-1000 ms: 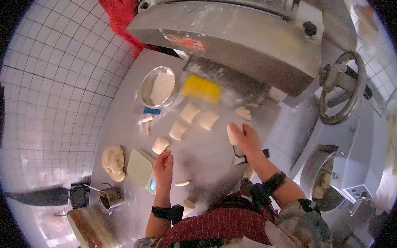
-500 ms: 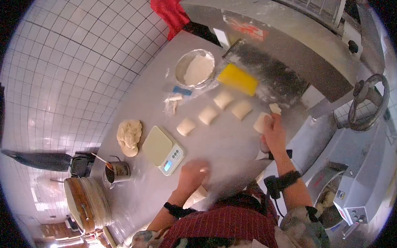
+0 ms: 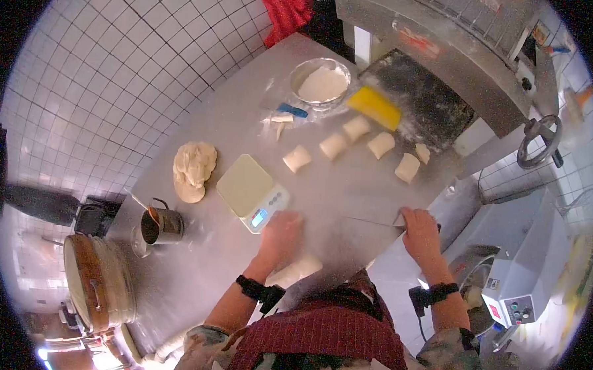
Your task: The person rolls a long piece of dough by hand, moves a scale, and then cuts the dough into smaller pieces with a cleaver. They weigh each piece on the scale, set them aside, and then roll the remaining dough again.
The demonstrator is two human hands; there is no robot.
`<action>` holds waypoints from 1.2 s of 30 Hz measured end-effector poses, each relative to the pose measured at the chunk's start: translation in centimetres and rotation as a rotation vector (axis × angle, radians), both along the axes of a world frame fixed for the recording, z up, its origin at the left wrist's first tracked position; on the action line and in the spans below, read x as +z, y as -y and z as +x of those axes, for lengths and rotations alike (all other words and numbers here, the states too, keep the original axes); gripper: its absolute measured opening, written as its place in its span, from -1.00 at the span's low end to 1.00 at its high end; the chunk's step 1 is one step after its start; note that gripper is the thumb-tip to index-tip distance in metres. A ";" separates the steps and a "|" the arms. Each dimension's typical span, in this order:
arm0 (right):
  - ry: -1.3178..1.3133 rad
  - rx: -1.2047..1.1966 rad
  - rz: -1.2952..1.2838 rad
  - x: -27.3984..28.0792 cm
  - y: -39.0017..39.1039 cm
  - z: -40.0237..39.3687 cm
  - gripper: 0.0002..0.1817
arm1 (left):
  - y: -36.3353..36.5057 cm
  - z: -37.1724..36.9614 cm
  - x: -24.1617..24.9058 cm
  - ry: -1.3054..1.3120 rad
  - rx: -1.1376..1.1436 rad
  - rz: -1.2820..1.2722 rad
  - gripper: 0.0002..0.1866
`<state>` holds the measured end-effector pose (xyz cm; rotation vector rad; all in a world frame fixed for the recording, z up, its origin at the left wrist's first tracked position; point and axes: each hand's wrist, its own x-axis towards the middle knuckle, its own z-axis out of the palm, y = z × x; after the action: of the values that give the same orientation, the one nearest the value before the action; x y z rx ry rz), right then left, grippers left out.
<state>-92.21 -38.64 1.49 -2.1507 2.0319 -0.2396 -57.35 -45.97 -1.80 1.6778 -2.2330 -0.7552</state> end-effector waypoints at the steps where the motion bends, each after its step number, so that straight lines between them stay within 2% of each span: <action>1: -0.012 -0.002 -0.005 -0.2 -0.7 0.8 -0.42 | 0.2 -0.1 0.2 -0.019 -0.041 -0.088 -0.80; 2: 0.064 -0.095 0.110 -0.2 -1.5 1.9 -0.39 | 0.2 -0.4 0.6 -0.033 -0.045 -0.096 -0.80; 3: 0.139 -0.187 0.219 -0.3 -2.2 2.6 -0.35 | 0.3 -1.0 2.1 -0.113 0.046 -0.048 -0.85; 4: 0.194 -0.177 0.148 -0.1 -3.4 3.3 -0.32 | 0.4 -1.4 2.9 -0.196 0.137 0.003 -0.83; 5: 0.173 -0.178 0.143 0.6 -4.3 3.8 -0.32 | 0.6 -1.4 2.3 -0.217 0.137 0.001 -0.83; 7: 0.135 -0.372 0.268 3.8 -5.9 6.3 -0.34 | 0.8 -1.0 1.1 -0.260 0.032 -0.129 -0.78; 8: 0.252 -0.425 0.207 4.1 -7.0 6.8 -0.40 | 0.7 -1.1 1.0 -0.269 0.032 -0.121 -0.78; 10: 0.305 -0.483 0.178 5.5 -8.3 8.1 -0.45 | 1.3 -2.5 2.0 -0.351 0.057 -0.099 -0.76; 12: 0.361 -0.555 0.145 6.5 -9.4 9.9 -0.51 | 2.5 -3.1 0.7 -0.326 0.025 -0.151 -0.75; 14: 0.459 -0.533 -0.163 7.3 -10.5 11.9 -0.63 | 1.6 -3.1 0.4 -0.300 -0.013 -0.190 -0.74; 15: 0.452 -0.556 -0.161 7.5 -11.0 12.8 -0.63 | 0.9 -2.5 1.4 -0.360 0.001 -0.242 -0.73; 17: 0.609 -0.508 -0.107 8.0 -11.9 14.6 -0.66 | -0.4 -0.4 1.2 -0.422 0.001 -0.281 -0.72; 18: 0.684 -0.543 0.043 9.1 -12.1 15.8 -0.66 | -1.2 1.2 0.1 -0.361 -0.043 -0.171 -0.73; 19: 0.683 -0.554 0.047 8.7 -12.8 16.6 -0.66 | -2.4 2.5 -0.1 -0.299 -0.082 -0.063 -0.73; 20: 0.622 -0.504 0.095 8.0 -13.4 17.2 -0.65 | -3.9 3.6 -0.1 -0.300 -0.085 -0.059 -0.73; 22: 0.543 -0.419 0.202 7.1 -14.7 18.5 -0.63 | -7.5 5.9 1.6 -0.378 -0.001 0.255 -0.72; 23: 0.544 -0.420 0.204 6.9 -15.3 19.1 -0.63 | -8.7 6.6 1.6 -0.376 -0.001 0.257 -0.72; 25: 0.452 -0.276 0.297 6.9 -16.1 20.2 -0.64 | -10.6 7.5 1.6 -0.361 -0.060 0.113 -0.69; 29: 0.388 -0.204 0.434 7.2 -16.1 22.0 -0.62 | -11.5 7.5 1.7 -0.368 0.013 0.110 -0.69; 32: 0.356 -0.152 0.331 6.7 -16.6 22.4 -0.62 | -11.5 7.4 1.4 -0.367 0.032 0.128 -0.70; 36: 0.292 -0.157 0.375 8.0 -16.4 22.8 -0.63 | -11.5 7.4 1.1 -0.372 0.004 0.095 -0.71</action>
<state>-69.43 -22.26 9.49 -1.6342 1.9000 -0.1644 -49.99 -34.52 -0.66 1.4378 -1.9623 -1.0869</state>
